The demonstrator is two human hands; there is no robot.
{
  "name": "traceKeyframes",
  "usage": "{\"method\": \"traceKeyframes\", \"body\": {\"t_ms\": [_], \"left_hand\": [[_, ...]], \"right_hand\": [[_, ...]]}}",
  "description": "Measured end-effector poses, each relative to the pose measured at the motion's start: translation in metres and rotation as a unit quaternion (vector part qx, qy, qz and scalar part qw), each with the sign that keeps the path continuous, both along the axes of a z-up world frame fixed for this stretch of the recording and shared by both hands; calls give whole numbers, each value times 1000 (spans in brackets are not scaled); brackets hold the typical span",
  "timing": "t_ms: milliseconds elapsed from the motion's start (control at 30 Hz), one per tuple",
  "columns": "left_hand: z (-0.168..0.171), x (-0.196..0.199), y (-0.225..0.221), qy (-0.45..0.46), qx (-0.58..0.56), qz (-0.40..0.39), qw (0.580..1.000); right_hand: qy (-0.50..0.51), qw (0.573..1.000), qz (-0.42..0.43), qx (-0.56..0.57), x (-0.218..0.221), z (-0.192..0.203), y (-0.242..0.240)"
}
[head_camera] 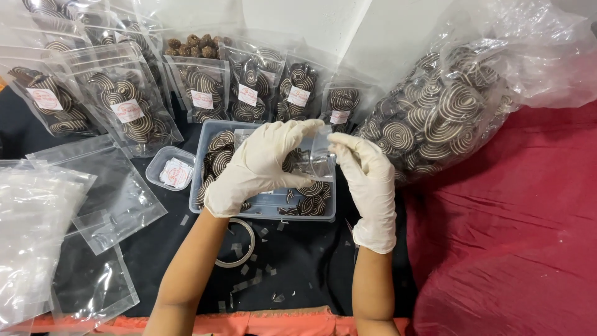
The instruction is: The person packs spiral incense coils into small clear plastic bags, seals them with tape, and applies labels. They use scissors to cut tape and place finished bags on the table.
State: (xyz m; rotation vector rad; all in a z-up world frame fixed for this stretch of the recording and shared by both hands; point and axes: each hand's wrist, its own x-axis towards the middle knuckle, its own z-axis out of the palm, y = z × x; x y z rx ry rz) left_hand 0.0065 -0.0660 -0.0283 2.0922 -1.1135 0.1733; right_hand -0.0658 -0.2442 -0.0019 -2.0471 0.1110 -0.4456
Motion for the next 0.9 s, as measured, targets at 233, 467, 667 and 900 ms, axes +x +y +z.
{"method": "traceKeyframes", "body": {"t_ms": [233,467,667,900], "left_hand": [[48,-33,34,226,-303,-3,926],[35,-23,50,67,-237,28,969],[35,-20,58,49,-241,38,969],[33,-21,57,63,-208,52,975]], "right_hand": [[189,978,60,-70,7,-8,1],[358,840,192,-360,38,-133,1],[317,839,327,-298,45,-116,26],[394,801,334,-303,37,-107,20]]}}
